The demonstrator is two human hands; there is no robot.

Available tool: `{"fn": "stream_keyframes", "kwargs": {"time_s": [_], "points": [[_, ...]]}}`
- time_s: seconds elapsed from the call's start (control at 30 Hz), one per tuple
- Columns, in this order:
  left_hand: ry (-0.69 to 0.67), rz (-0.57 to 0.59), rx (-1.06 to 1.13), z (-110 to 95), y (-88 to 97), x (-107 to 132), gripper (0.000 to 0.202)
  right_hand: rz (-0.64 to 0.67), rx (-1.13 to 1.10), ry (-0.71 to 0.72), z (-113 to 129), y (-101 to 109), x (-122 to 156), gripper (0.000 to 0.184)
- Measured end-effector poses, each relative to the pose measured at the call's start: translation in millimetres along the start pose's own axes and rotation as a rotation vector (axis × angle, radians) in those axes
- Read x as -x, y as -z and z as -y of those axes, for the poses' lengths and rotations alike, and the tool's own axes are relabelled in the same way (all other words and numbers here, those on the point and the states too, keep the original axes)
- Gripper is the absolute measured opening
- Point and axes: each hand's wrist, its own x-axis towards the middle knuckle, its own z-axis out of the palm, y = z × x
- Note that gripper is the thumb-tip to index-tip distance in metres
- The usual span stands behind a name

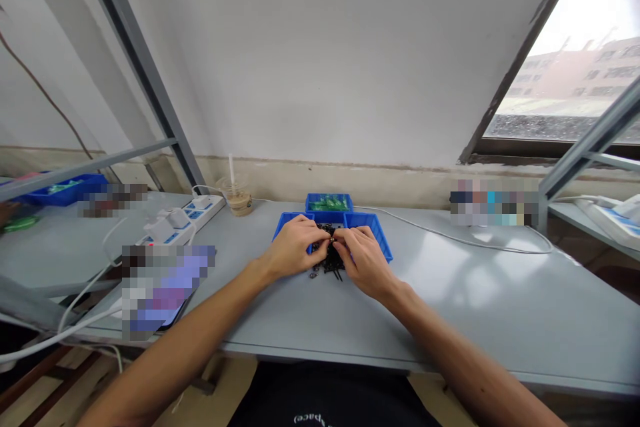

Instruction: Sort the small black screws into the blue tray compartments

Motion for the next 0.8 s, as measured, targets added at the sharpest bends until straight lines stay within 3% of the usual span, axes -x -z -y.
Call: {"fn": "stream_keyframes", "kwargs": {"time_s": [0.23, 0.53, 0.8], "points": [[-0.011, 0.08, 0.027, -1.2, 1.8, 0.5, 0.022, 0.023, 0.02, 0.028, -1.0, 1.0, 0.0, 0.019], [-0.033, 0.08, 0.047, 0.2, -0.5, 0.6, 0.02, 0.046, -0.088, -0.034, 0.6, -0.1, -0.2, 0.027], [-0.04, 0.077, 0.037, -0.5, -2.3, 1.7, 0.019, 0.069, 0.019, -0.007, -1.1, -0.4, -0.4, 0.035]]}}
